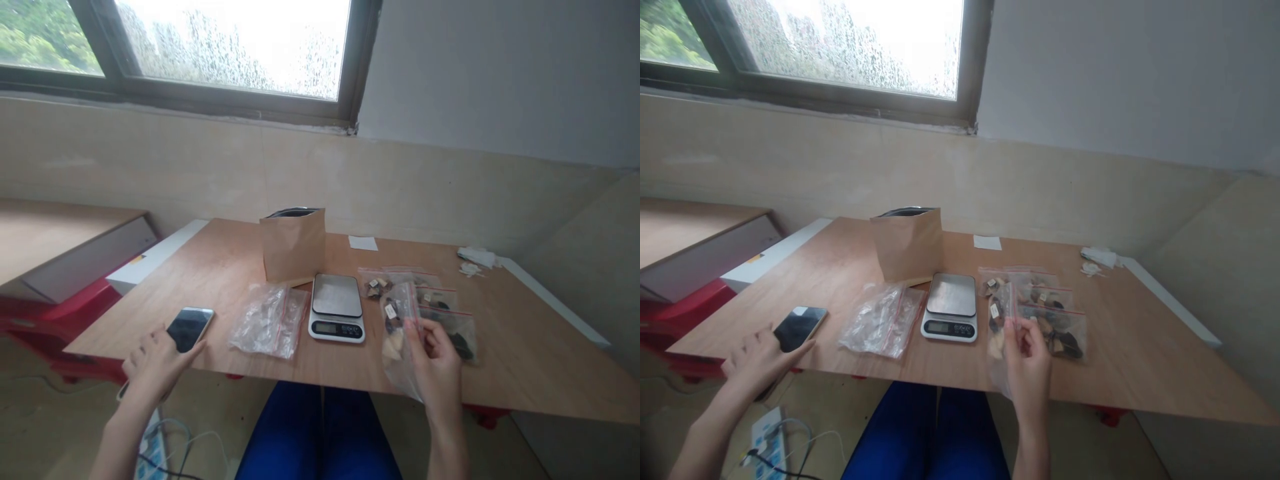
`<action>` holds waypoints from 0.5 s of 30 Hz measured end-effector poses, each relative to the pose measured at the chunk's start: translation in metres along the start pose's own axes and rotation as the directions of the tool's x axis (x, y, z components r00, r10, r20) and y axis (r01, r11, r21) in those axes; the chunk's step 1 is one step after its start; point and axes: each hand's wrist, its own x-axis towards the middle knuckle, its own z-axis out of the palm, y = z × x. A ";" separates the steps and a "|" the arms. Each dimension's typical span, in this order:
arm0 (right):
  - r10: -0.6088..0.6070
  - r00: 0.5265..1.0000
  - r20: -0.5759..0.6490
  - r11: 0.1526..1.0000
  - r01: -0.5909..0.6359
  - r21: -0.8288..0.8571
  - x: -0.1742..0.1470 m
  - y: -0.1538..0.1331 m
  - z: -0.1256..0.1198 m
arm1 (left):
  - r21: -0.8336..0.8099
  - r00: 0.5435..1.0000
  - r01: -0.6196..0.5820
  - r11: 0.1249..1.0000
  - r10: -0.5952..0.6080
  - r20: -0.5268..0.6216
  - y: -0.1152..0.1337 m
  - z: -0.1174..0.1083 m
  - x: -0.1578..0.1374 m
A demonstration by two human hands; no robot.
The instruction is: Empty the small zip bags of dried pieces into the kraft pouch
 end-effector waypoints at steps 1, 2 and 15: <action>-0.012 1.000 0.028 1.000 0.012 -0.004 -0.002 -0.002 0.003 | -0.047 0.997 0.025 0.999 -0.028 -0.066 0.012 -0.007 -0.007; -0.025 0.998 0.062 1.000 0.025 -0.008 -0.005 -0.004 0.007 | -0.130 0.994 0.014 0.991 -0.028 -0.108 0.027 -0.014 -0.016; -0.053 0.846 0.531 0.997 0.014 0.077 -0.047 -0.026 0.053 | -0.967 0.681 0.110 0.228 0.691 0.240 0.167 -0.049 -0.135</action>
